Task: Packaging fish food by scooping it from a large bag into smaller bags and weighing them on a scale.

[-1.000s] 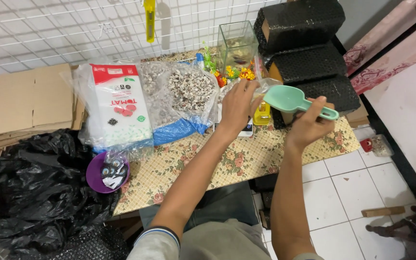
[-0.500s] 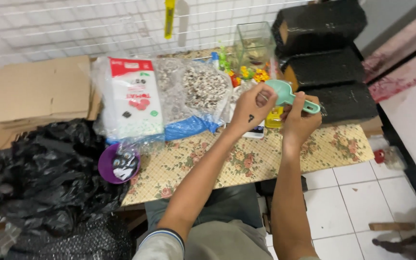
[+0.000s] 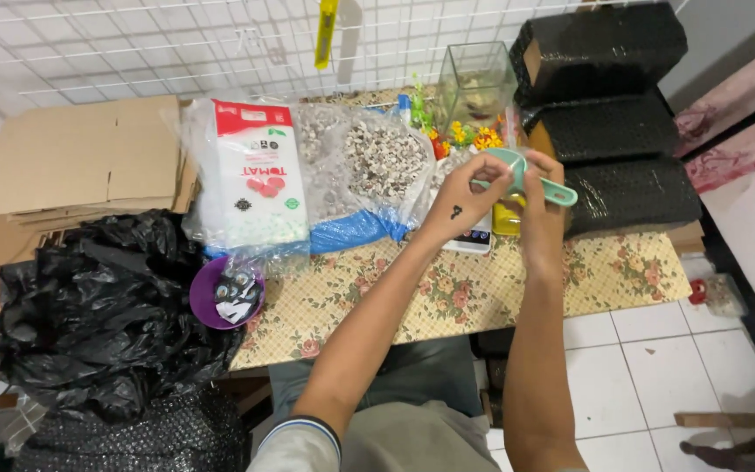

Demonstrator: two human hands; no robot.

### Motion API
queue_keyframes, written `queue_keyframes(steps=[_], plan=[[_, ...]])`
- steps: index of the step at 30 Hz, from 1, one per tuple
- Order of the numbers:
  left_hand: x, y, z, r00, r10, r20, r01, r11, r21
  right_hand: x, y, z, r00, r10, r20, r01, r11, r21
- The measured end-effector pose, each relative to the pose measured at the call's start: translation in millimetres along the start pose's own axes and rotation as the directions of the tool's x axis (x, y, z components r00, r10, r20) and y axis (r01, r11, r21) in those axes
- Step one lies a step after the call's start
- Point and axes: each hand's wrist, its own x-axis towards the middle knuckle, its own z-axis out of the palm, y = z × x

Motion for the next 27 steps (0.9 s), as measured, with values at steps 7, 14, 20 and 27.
queue_keyframes(steps=[7, 14, 20, 27], plan=[[-5.8, 3.8, 5.1, 0.977, 0.212, -0.024, -0.203, 0.956, 0.210, 7.2, 20.3, -10.6, 0.902, -0.432, 0.011, 0.422, 0.874, -0.240], [-11.8, 0.7, 1.8, 0.975, 0.221, 0.019, -0.221, 0.963, 0.155, 19.7, 38.6, -34.3, 0.879, -0.476, -0.034, 0.395, 0.766, -0.507], [-3.9, -42.5, -33.1, 0.964, 0.236, -0.120, -0.179, 0.916, 0.359, 8.3, 34.6, -50.4, 0.903, -0.428, -0.034, 0.316, 0.718, -0.620], [-18.1, -43.5, -28.5, 0.981, 0.182, -0.060, -0.106, 0.773, 0.626, -4.0, 24.4, -35.9, 0.932, -0.358, -0.053, 0.252, 0.748, -0.614]])
